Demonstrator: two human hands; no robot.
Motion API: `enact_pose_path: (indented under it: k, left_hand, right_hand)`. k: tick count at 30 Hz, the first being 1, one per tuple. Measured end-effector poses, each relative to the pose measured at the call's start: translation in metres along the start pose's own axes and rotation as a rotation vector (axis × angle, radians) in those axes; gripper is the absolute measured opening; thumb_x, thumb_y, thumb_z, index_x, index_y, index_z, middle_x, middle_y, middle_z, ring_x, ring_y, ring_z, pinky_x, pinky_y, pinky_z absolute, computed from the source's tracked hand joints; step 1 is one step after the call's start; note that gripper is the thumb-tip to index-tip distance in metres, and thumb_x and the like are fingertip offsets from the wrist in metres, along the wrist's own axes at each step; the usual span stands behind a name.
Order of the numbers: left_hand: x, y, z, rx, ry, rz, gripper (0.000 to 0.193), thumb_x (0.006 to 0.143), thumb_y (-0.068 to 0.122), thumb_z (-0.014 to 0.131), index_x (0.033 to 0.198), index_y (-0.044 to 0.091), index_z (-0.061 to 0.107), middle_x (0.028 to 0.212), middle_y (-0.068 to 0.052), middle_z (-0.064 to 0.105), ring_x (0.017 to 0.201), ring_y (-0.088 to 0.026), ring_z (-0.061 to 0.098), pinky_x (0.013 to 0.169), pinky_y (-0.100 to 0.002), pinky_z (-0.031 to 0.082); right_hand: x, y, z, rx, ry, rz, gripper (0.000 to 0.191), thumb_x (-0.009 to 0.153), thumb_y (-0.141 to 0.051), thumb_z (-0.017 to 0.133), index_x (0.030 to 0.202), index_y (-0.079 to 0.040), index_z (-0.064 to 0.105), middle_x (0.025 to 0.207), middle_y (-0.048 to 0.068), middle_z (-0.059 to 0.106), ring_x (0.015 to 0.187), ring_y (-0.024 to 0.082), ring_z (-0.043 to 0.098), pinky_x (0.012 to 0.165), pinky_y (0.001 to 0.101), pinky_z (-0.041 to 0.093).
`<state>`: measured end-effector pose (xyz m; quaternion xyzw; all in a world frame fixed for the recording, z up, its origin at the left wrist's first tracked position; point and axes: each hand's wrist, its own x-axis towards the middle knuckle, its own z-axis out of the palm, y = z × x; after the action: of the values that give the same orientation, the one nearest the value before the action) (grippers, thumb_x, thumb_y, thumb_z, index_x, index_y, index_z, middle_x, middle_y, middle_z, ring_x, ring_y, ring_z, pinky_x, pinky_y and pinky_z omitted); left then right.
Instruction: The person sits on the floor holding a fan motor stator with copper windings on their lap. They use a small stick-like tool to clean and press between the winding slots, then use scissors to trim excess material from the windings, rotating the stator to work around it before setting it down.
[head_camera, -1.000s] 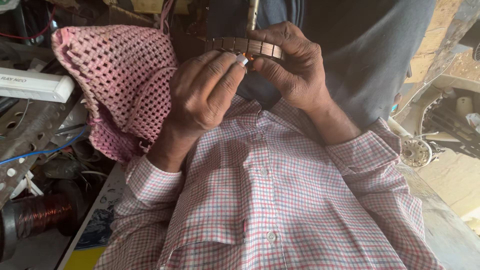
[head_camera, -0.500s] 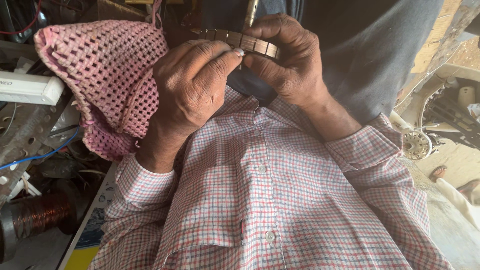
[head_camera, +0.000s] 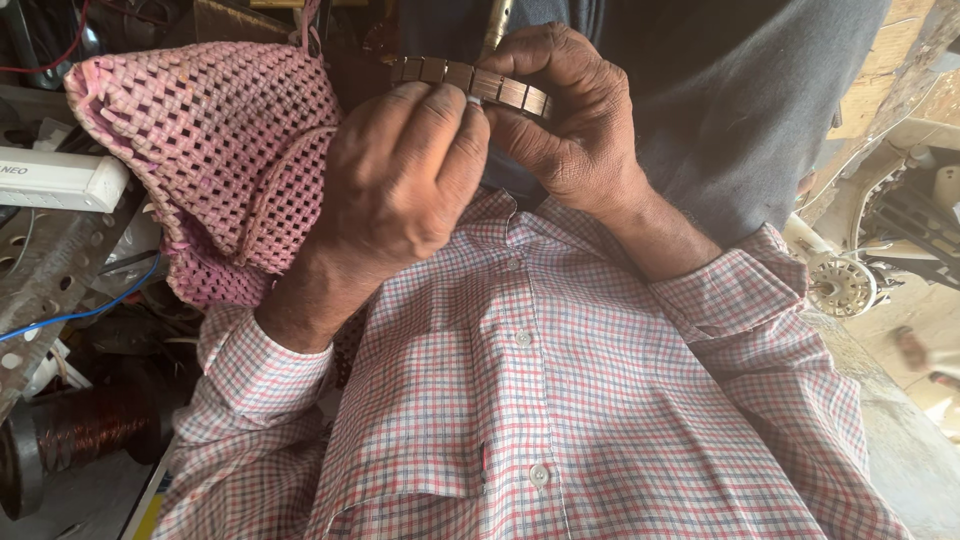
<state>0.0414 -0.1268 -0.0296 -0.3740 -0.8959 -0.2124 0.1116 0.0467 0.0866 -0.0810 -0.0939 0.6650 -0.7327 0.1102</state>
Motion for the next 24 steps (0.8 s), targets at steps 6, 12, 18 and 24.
enact_pose_path:
  k: [6, 12, 18, 24]
  left_hand:
    - [0.014, 0.002, -0.002, -0.015, 0.069, 0.039, 0.017, 0.101, 0.003, 0.072, 0.116, -0.003, 0.07, 0.108, -0.014, 0.066, 0.101, -0.027, 0.067, 0.086, -0.04, 0.059]
    - [0.012, -0.01, -0.008, -0.631, 0.132, -0.355, 0.042, 0.097, 0.012, 0.082, 0.129, 0.0, 0.058, 0.121, -0.013, 0.056, 0.113, -0.029, 0.061, 0.097, -0.04, 0.056]
    - [0.0, -0.014, 0.003, -0.676, 0.086, -0.369, 0.028, 0.1, 0.004, 0.08, 0.12, 0.003, 0.06, 0.114, -0.01, 0.056, 0.102, -0.021, 0.061, 0.088, -0.033, 0.055]
    - [0.011, -0.003, 0.008, -0.623, 0.141, -0.396, 0.023, 0.096, 0.004, 0.082, 0.108, 0.004, 0.062, 0.103, -0.008, 0.059, 0.099, -0.021, 0.062, 0.087, -0.035, 0.054]
  right_hand:
    - [-0.004, -0.006, -0.005, 0.054, -0.007, 0.034, 0.027, 0.102, -0.004, 0.079, 0.126, -0.003, 0.068, 0.117, 0.004, 0.065, 0.112, 0.013, 0.062, 0.1, 0.0298, 0.05]
    - [-0.005, -0.011, -0.008, -0.085, -0.011, -0.089, 0.032, 0.1, -0.012, 0.082, 0.126, -0.002, 0.067, 0.117, 0.008, 0.065, 0.111, 0.017, 0.062, 0.101, 0.0304, 0.05]
    - [-0.008, -0.006, 0.001, -0.214, 0.055, -0.121, 0.031, 0.102, -0.017, 0.079, 0.126, -0.001, 0.067, 0.12, 0.009, 0.067, 0.107, 0.018, 0.065, 0.096, 0.0311, 0.055]
    - [-0.007, -0.014, 0.008, -0.241, 0.137, -0.121, 0.029, 0.099, -0.019, 0.075, 0.121, -0.001, 0.07, 0.11, 0.01, 0.068, 0.1, 0.02, 0.067, 0.09, 0.0322, 0.057]
